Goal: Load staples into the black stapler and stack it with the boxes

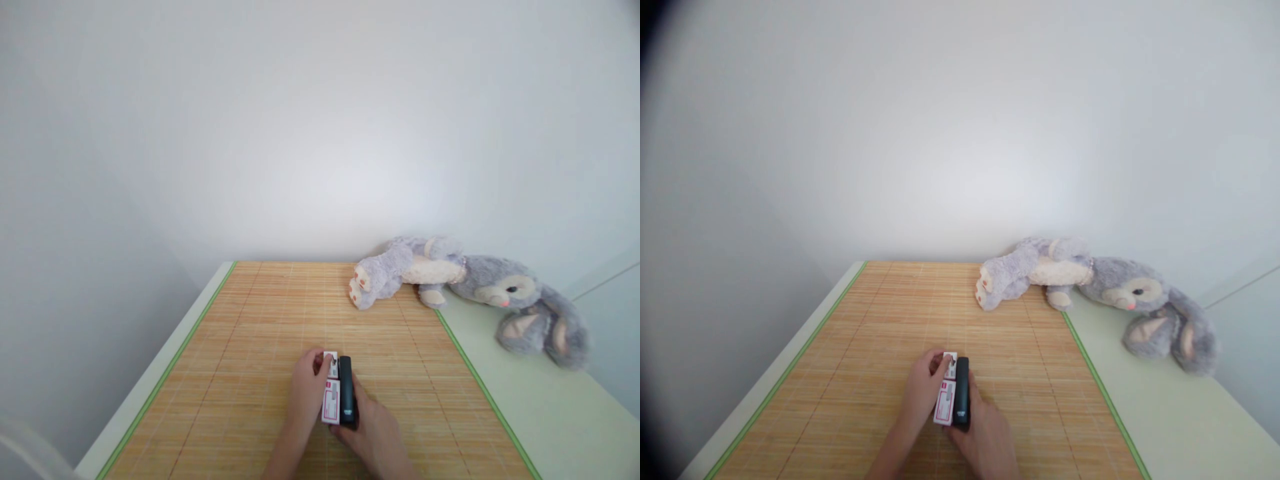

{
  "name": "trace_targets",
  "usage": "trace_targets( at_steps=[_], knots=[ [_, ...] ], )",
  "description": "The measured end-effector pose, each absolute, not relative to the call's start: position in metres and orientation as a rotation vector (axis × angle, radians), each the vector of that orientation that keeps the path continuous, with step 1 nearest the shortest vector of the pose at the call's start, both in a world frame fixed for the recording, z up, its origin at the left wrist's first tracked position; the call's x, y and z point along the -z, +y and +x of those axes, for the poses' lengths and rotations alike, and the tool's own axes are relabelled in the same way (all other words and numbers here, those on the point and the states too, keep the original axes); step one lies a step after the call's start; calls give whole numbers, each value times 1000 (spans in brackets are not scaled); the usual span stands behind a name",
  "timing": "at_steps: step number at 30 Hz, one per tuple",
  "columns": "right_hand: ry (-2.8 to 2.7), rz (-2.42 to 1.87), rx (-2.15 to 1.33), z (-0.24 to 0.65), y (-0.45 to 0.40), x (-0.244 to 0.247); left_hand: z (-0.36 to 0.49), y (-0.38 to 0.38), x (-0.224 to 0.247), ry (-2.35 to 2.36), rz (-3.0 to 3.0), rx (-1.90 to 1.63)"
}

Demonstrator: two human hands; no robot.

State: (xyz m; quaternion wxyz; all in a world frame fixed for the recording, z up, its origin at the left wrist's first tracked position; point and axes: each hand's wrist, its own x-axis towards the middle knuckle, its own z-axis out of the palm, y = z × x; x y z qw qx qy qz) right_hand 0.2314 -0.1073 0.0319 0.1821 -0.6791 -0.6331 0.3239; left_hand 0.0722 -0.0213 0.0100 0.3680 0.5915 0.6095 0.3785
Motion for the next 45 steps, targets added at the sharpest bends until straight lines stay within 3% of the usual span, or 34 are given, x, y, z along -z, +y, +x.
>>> trace_targets(
  at_steps=[7,12,32,45],
  knots=[
    [-1789,-1861,-956,234,-108,-40,79,-50,-8,1648,1287,-1148],
    [-1828,-1880,-938,232,-105,-41,95,-77,2,1415,1043,-1130],
    [-1859,-1838,-940,285,-107,-34,146,-84,-2,1411,1285,-1084],
    [-1902,-1888,-922,305,-100,-31,170,-83,10,1291,1128,-1209]
  ],
)
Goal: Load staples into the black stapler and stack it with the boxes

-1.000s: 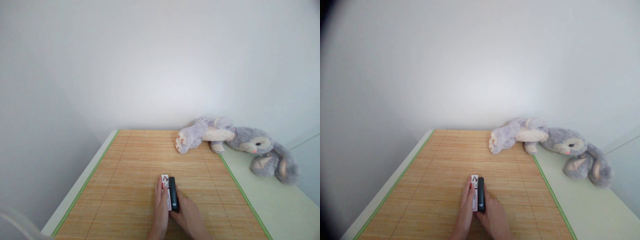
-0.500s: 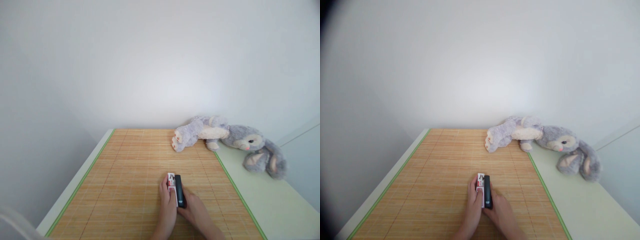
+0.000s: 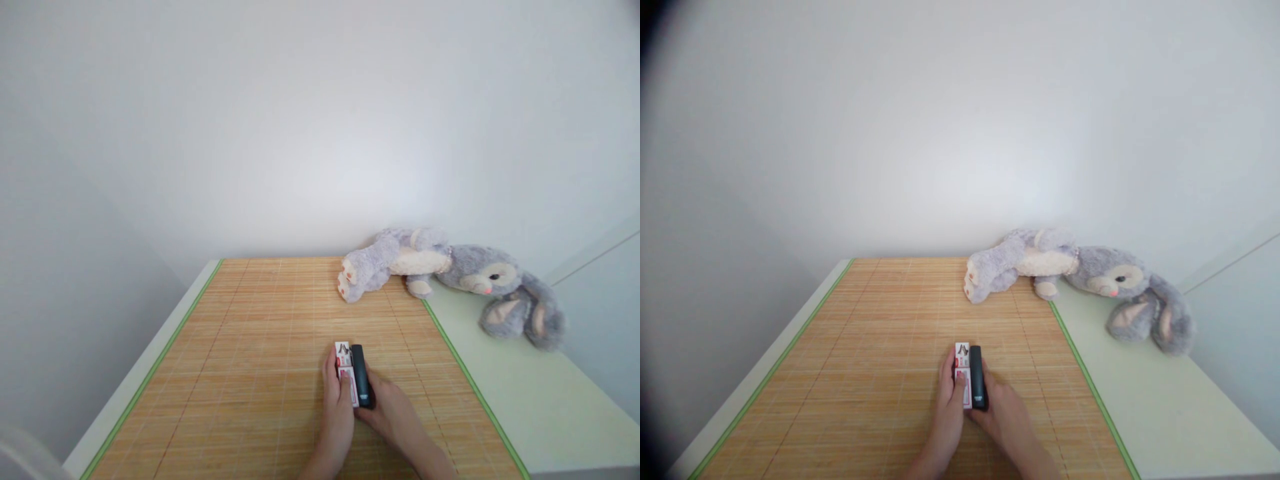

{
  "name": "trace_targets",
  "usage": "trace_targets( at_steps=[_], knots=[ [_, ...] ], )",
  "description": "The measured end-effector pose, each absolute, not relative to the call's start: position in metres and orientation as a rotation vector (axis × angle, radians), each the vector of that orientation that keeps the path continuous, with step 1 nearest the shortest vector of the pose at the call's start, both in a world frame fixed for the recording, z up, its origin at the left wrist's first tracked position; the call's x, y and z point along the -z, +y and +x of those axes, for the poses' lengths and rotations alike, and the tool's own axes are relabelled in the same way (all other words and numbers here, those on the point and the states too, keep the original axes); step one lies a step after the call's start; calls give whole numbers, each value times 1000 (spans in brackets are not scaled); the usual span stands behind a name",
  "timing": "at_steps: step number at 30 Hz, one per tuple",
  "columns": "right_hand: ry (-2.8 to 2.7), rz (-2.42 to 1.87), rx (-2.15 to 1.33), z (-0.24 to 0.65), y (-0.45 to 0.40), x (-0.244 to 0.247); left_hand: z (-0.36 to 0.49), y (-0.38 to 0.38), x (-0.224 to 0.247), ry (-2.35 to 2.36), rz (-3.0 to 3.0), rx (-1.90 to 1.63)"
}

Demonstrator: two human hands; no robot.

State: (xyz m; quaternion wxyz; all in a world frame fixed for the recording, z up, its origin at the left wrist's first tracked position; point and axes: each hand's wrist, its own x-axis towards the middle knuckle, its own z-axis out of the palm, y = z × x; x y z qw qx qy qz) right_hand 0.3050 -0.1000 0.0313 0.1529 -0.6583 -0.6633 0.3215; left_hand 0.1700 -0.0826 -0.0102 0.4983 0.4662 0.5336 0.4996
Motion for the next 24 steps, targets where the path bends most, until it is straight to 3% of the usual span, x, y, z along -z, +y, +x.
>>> trace_targets(
  at_steps=[13,24],
  knots=[
    [-1865,-1992,-875,436,-59,-42,305,-31,20,1219,1232,-1110],
    [-1841,-1969,-924,444,-57,-45,207,-5,1,995,1869,-882]
  ],
)
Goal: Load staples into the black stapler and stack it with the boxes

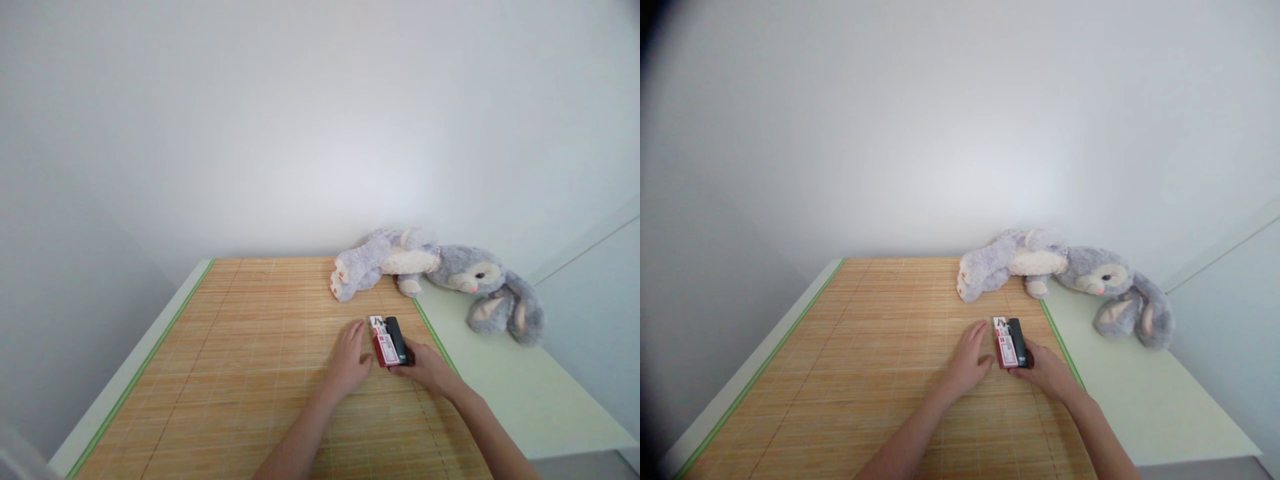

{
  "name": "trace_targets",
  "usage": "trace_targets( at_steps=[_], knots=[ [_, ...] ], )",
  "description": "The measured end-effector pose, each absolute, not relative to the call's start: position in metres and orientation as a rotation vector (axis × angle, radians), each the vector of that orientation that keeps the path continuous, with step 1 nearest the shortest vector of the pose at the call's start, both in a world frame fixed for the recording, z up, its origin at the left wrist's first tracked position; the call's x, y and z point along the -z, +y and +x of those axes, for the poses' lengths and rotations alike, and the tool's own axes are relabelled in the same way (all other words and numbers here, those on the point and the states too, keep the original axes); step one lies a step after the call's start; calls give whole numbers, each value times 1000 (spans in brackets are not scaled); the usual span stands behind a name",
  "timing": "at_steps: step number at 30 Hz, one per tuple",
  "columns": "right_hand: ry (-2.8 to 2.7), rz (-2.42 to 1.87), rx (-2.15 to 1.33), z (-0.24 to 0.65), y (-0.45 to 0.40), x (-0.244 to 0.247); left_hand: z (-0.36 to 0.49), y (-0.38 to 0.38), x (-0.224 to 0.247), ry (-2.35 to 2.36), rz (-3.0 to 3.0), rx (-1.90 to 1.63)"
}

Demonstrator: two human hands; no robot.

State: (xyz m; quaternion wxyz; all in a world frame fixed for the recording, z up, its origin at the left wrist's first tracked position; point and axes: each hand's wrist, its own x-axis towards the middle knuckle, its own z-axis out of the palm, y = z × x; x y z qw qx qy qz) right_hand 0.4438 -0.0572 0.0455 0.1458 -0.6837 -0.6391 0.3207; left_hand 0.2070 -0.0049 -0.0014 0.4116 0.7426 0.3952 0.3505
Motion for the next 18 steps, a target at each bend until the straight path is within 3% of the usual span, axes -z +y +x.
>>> trace_targets(
  at_steps=[12,18],
  knots=[
    [-1844,-1908,-935,444,-55,-50,207,2,-14,985,2185,-720],
    [-1638,-2062,-719,455,-105,-26,125,-38,-3,1220,2219,-704]
  ],
)
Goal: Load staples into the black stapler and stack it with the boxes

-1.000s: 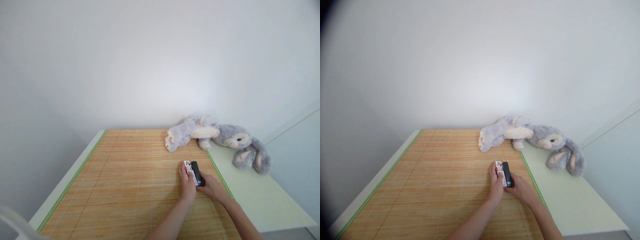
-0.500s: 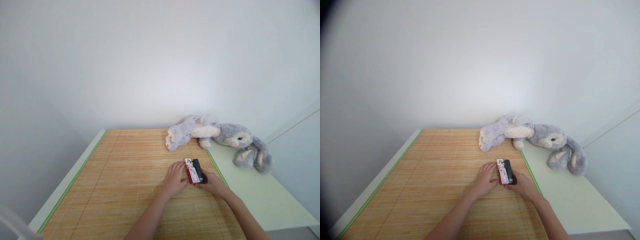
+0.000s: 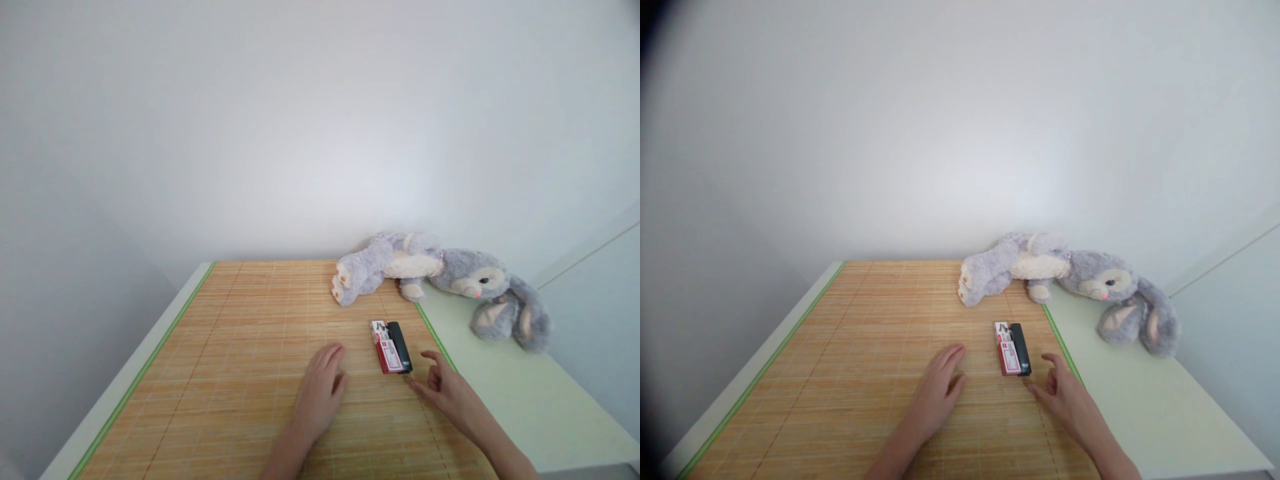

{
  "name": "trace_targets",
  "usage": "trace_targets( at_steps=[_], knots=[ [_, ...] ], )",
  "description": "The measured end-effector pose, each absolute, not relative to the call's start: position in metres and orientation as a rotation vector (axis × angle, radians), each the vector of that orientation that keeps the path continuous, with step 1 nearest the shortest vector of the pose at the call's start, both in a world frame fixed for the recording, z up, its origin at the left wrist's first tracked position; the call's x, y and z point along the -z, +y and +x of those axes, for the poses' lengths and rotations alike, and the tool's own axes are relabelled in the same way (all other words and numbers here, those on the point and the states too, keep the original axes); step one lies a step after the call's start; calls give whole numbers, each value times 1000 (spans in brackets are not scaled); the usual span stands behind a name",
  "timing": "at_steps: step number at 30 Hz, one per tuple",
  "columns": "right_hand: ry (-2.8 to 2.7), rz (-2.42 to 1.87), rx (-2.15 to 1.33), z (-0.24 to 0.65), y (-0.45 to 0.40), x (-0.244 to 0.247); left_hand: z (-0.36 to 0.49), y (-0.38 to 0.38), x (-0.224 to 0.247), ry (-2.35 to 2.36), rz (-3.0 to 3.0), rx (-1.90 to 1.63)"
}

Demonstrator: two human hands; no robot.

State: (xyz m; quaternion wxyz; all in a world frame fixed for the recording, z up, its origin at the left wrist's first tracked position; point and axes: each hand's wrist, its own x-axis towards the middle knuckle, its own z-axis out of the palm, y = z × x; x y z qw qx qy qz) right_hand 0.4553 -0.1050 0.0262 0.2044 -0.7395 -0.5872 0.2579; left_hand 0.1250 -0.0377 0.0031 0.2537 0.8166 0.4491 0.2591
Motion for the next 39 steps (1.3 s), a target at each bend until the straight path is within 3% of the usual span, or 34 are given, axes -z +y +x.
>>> trace_targets(
  at_steps=[5,8,12,20,39],
  knots=[
    [-1618,-1974,-705,357,-147,-8,36,-64,11,1759,2297,-545],
    [-1906,-1788,-538,282,-133,-7,24,-54,6,1862,2342,-467],
    [-2048,-1956,-325,234,-90,-6,35,-35,1,1839,2392,-475],
    [-2006,-2171,-102,222,-53,5,52,-27,4,1904,2302,-583],
    [-1980,-2190,-102,223,-51,4,55,-25,1,1890,2253,-610]
  ],
)
